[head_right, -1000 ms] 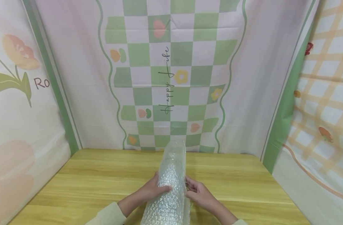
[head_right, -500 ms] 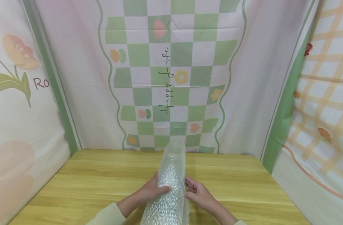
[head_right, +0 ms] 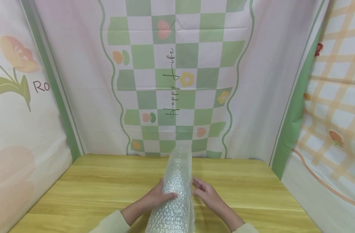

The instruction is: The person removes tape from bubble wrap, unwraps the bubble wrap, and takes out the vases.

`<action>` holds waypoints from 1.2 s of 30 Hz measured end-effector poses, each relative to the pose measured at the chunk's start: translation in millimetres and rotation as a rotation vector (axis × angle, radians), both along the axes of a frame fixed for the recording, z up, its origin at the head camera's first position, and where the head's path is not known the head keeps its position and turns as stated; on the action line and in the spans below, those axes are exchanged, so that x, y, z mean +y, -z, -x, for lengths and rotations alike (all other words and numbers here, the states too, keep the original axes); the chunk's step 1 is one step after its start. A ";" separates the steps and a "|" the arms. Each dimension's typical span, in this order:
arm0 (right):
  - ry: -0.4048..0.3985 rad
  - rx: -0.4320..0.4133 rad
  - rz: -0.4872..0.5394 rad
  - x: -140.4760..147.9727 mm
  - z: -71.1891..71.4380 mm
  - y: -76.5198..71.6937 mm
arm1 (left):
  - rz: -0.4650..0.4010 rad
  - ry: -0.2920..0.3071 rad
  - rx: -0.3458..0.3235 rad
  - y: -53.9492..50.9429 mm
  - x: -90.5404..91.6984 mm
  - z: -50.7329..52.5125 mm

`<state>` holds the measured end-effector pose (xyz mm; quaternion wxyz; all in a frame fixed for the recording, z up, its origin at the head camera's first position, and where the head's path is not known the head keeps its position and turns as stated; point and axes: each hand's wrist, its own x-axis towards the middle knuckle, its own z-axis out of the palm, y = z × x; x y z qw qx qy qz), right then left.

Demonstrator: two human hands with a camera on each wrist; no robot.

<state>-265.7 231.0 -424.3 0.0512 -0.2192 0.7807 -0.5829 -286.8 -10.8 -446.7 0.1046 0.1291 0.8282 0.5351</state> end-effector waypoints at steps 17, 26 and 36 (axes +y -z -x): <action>0.110 -0.032 0.014 -9.3 23.0 0.3 | -0.020 0.010 -0.041 -2.7 -1.9 -0.1; 0.101 -0.035 0.032 -12.2 32.3 3.2 | -0.016 0.016 -0.028 -2.1 -0.9 -0.1; 0.080 -0.049 0.050 -12.3 37.8 9.1 | -0.013 0.011 -0.036 -1.0 -0.1 1.0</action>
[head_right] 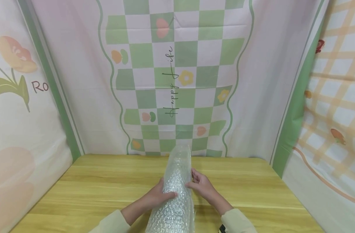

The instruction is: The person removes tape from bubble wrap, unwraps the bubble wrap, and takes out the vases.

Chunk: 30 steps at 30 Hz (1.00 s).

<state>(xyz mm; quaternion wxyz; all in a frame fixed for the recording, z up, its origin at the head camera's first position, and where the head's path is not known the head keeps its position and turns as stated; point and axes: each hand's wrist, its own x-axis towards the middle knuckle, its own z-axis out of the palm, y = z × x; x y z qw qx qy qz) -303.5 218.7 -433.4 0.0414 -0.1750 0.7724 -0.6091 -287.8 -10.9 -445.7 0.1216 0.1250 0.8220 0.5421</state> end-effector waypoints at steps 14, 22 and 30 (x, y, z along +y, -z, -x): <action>-0.047 0.005 0.062 3.8 1.9 3.4 | 0.006 -0.003 0.010 1.2 0.9 -0.5; -0.012 0.031 0.006 2.4 1.9 3.7 | -0.007 -0.001 0.006 0.8 1.0 -0.4; -0.001 0.064 -0.037 1.7 1.6 4.0 | -0.010 0.000 0.023 1.0 0.7 -0.8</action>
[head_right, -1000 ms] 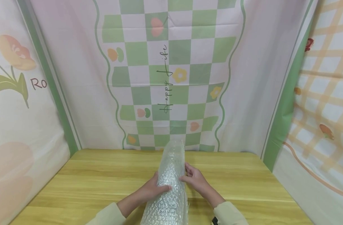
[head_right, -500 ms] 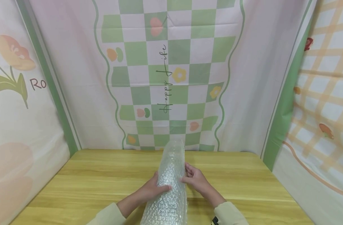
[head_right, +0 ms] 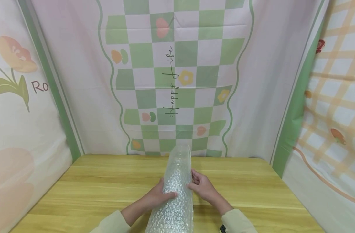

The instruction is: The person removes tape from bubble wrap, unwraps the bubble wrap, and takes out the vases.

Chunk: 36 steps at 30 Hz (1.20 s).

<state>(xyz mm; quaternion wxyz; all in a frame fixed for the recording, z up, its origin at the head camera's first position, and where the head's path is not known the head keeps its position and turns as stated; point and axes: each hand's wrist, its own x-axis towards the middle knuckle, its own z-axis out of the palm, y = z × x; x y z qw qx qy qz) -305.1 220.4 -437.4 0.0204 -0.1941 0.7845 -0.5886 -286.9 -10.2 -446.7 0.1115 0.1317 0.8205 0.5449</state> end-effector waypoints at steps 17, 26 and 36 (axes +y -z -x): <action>-0.005 0.030 -0.032 -1.0 0.8 0.7 | 0.024 -0.010 -0.008 0.0 0.2 -0.1; 0.011 0.029 -0.063 -2.0 -0.4 -1.6 | 0.029 -0.020 -0.007 0.7 0.5 -0.2; 0.014 0.016 -0.065 3.4 2.2 0.4 | 0.030 -0.018 -0.020 -0.7 -0.1 0.3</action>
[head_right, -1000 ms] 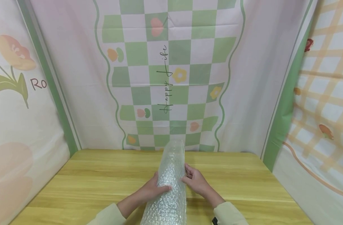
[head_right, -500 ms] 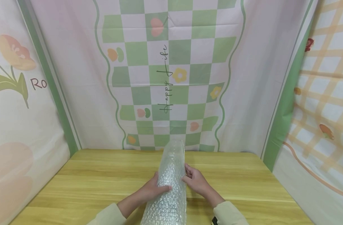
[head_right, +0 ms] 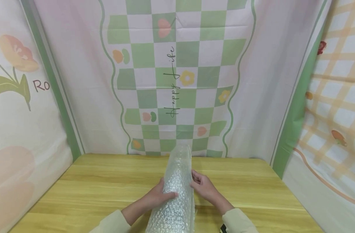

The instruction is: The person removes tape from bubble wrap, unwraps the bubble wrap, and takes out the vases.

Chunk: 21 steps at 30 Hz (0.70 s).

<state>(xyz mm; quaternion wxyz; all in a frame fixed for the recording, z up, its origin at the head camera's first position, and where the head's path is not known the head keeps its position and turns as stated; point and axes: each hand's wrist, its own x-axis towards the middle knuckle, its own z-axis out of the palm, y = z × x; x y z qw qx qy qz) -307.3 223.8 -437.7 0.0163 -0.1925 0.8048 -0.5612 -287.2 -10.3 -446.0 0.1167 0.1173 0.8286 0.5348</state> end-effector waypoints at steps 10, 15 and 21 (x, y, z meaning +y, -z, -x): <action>-0.047 -0.017 0.032 2.2 -1.3 -2.6 | 0.003 0.010 0.009 -0.5 -0.5 0.3; -0.059 -0.008 0.039 4.4 -0.7 -1.7 | -0.003 0.013 0.010 -0.2 -0.7 0.4; -0.068 -0.008 0.050 5.1 0.1 -1.2 | 0.003 0.011 0.013 0.2 -0.5 0.3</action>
